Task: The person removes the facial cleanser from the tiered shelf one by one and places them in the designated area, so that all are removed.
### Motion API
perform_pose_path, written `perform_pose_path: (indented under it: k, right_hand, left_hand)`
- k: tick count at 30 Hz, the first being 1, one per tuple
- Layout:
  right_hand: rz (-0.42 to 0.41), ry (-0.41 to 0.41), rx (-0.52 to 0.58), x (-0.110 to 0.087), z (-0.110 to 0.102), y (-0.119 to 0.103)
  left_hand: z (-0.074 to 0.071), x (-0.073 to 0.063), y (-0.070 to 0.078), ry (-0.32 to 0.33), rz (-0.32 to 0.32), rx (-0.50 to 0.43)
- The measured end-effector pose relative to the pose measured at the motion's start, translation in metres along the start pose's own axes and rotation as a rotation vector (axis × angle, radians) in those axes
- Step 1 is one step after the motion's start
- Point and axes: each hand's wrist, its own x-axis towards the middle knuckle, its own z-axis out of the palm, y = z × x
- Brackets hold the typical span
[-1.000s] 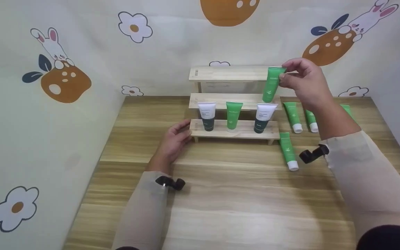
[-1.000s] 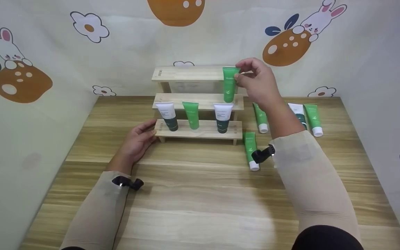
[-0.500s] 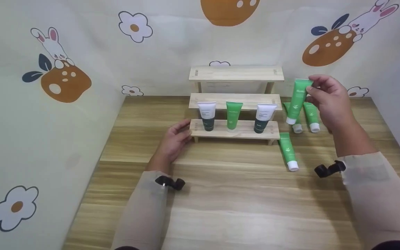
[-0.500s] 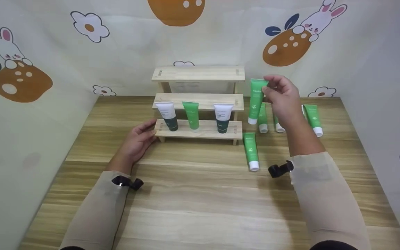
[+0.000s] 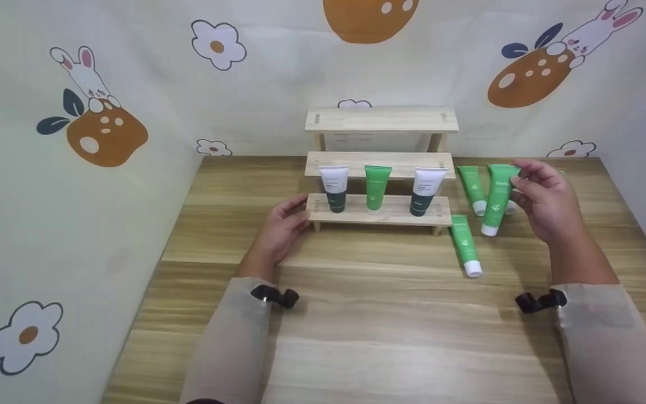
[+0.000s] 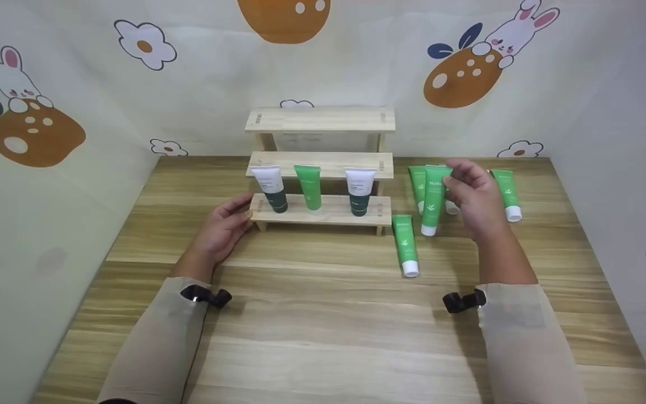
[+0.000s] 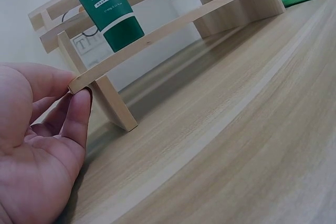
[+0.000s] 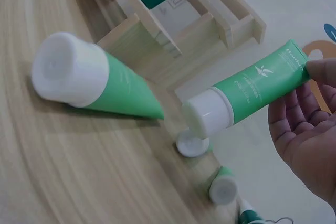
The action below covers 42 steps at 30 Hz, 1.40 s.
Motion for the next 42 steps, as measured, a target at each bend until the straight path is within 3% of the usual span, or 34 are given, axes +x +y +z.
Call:
perform_pose_path:
  k: [6,10,21,32,42]
  right_hand:
    - [0.059,-0.001,0.035,-0.006,-0.015,0.016]
    - [0.085,-0.007,-0.016,-0.008,-0.022,0.023]
    - [0.065,0.001,-0.038,-0.006,-0.034,0.037]
    - [0.184,-0.128,-0.124,-0.006,-0.046,0.045]
    - [0.185,-0.227,-0.16,-0.006,-0.054,0.049]
  left_hand:
    - [0.0,-0.001,-0.001,0.008,-0.017,0.001]
    - [0.0,-0.001,0.001,0.008,-0.02,0.003]
    - [-0.002,0.0,0.0,0.007,-0.009,0.003]
    - [-0.001,0.002,-0.001,0.021,-0.013,-0.005]
    - [-0.001,0.001,0.002,0.012,-0.031,0.001]
